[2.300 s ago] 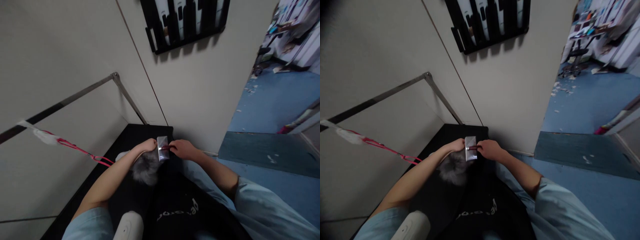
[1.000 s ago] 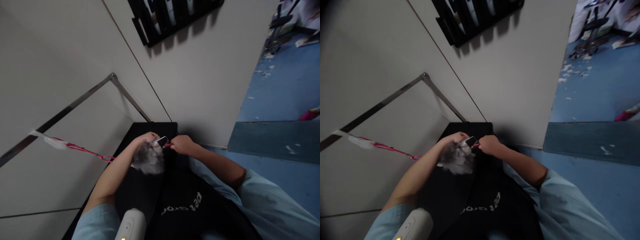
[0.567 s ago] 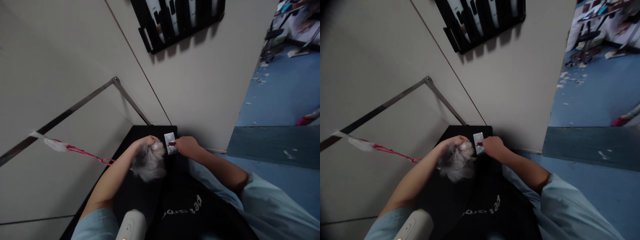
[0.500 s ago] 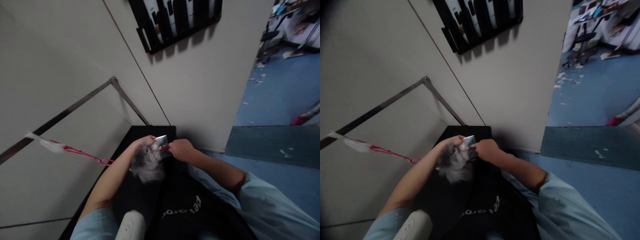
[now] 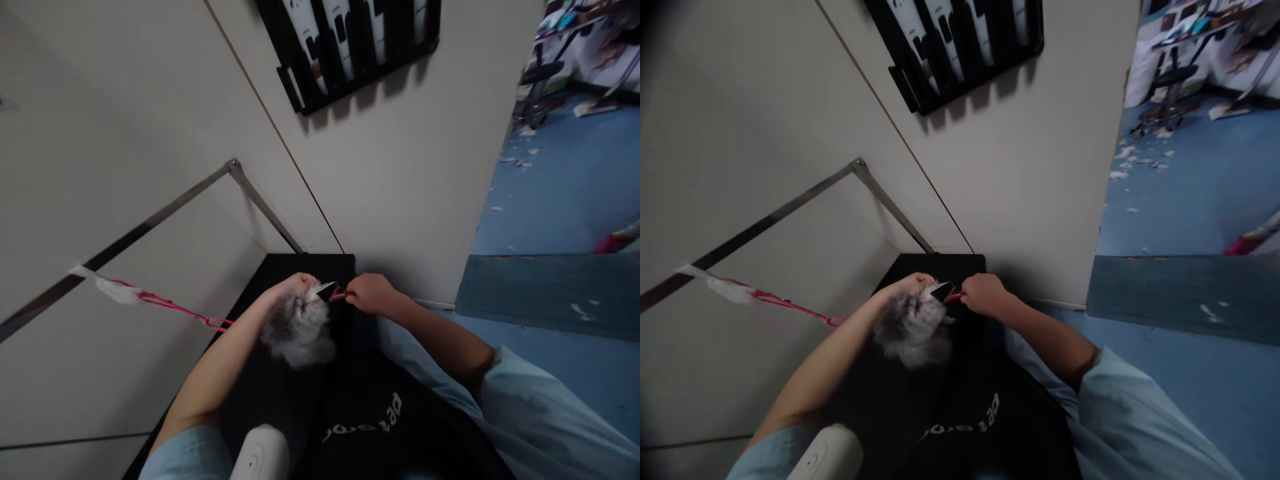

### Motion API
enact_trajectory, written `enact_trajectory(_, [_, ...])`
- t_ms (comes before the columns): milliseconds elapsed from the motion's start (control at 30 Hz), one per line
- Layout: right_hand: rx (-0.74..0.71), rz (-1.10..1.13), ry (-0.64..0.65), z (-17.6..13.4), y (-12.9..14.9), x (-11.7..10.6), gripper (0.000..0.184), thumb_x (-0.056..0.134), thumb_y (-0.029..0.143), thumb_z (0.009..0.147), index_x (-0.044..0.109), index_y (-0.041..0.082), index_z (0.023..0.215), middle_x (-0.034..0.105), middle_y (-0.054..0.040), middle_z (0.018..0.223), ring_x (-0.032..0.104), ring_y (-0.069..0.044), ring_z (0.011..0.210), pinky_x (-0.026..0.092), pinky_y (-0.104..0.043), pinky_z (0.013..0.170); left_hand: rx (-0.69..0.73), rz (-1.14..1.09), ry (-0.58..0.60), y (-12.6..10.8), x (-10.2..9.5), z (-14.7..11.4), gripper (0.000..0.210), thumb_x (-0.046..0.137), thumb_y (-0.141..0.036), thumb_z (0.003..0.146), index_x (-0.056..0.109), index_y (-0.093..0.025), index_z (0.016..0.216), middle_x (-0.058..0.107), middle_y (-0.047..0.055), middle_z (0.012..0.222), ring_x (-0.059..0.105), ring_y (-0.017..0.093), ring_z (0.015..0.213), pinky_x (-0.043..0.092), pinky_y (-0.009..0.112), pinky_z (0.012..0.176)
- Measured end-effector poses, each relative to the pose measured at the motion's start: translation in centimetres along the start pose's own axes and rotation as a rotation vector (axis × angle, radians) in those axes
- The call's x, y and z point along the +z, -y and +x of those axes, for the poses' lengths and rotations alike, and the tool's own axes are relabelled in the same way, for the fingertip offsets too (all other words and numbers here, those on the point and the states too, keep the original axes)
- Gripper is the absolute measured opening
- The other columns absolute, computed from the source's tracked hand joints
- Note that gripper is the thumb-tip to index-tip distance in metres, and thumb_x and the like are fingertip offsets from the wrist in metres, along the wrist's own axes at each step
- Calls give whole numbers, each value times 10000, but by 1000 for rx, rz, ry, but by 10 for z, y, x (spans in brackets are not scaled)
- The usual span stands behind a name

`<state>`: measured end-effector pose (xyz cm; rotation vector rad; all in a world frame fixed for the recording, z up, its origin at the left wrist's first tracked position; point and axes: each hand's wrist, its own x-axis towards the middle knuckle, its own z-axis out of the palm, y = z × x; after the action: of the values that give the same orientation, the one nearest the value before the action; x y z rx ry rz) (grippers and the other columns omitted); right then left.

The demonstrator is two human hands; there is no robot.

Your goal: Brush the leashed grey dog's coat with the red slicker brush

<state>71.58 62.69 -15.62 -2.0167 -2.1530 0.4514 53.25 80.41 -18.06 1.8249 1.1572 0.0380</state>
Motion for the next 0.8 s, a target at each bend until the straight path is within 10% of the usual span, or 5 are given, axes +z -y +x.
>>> enact_trajectory(800, [-29, -8, -47, -1, 5, -14, 348, 515, 345, 976, 783, 140, 1062, 778, -190, 1057, 740, -307, 1018, 542, -363, 846, -38, -22, 5, -11, -4, -2, 130, 697, -159, 671, 605, -161, 580, 558, -21, 510, 474, 121, 482, 386, 252, 496])
